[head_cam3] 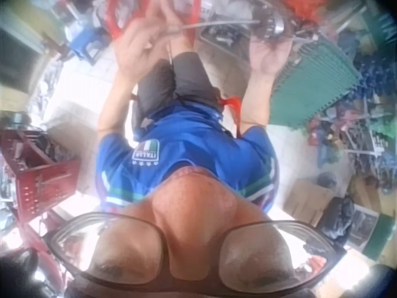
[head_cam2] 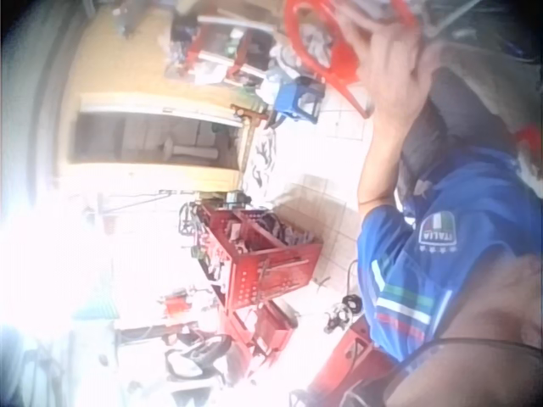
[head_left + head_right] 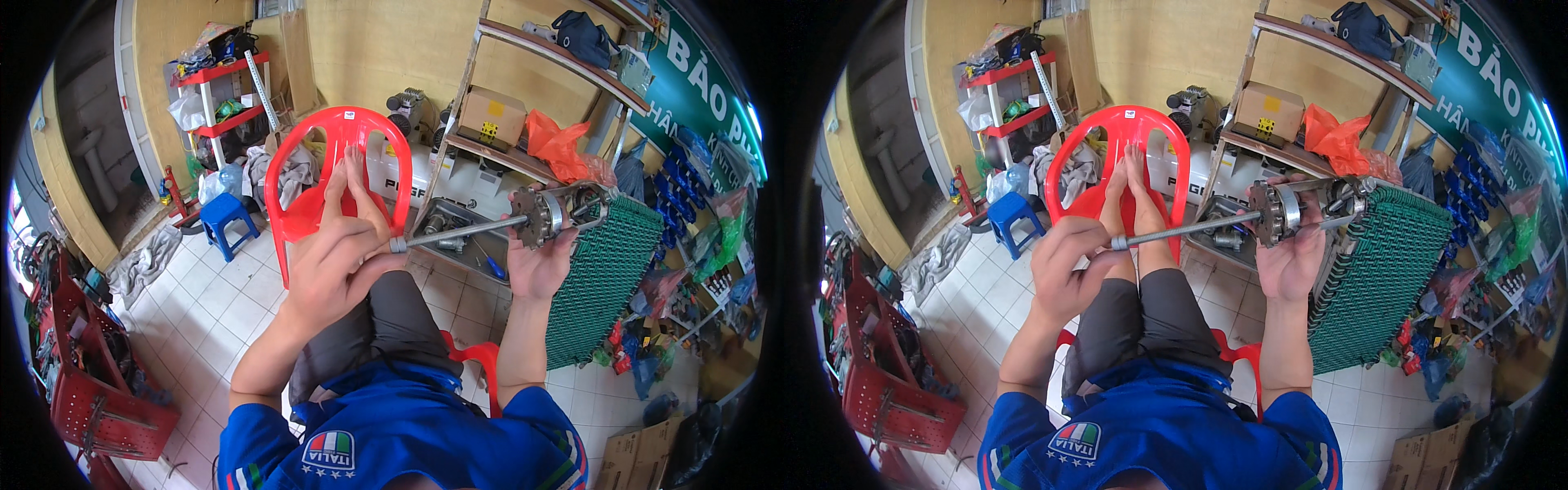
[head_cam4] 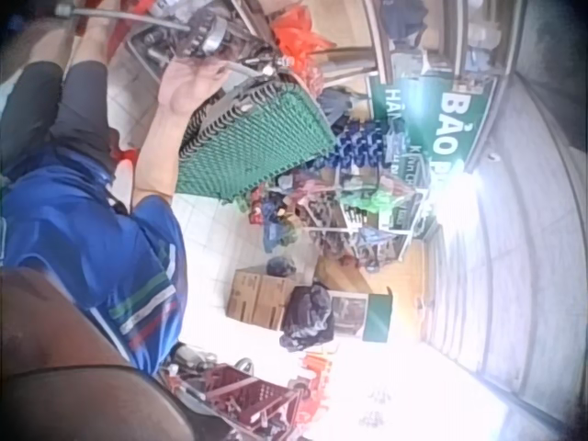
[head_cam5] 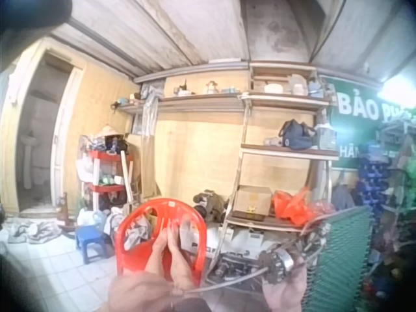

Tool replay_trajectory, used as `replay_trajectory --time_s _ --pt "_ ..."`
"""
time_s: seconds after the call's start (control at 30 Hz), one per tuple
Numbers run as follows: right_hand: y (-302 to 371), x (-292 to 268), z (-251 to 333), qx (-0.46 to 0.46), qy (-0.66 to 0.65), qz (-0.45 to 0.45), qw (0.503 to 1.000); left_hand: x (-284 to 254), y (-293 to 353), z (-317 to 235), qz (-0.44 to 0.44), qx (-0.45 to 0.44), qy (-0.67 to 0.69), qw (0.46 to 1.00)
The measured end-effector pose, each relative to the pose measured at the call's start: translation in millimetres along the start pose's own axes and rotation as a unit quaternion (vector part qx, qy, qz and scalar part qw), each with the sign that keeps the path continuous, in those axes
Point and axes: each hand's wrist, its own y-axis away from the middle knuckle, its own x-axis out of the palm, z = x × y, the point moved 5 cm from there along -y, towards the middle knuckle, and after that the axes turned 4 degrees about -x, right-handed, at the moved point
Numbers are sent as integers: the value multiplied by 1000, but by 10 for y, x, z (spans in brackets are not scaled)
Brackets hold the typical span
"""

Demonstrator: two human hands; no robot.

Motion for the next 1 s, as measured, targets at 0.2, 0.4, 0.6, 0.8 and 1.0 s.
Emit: replay_trajectory --time_s 0.2,0.4,0.6,0.8,1.0 --pt "4 -1 -6 5 5 -23 1000 -38 -59 -80 -66 -70 83 992" --pt "7 14 -12 7 1 -8 1000 21 9 26 14 -1 -22 1000" --pt "6 24 -31 6 1 -5 1000 -68 -58 -42 -41 -87 109 989" --pt "8 -1 -31 4 -14 15 1000 -19 -20 1 -54 21 -12 998" --pt "8 3 -53 4 0 27 1000 -82 -89 -25 -29 -65 83 994"
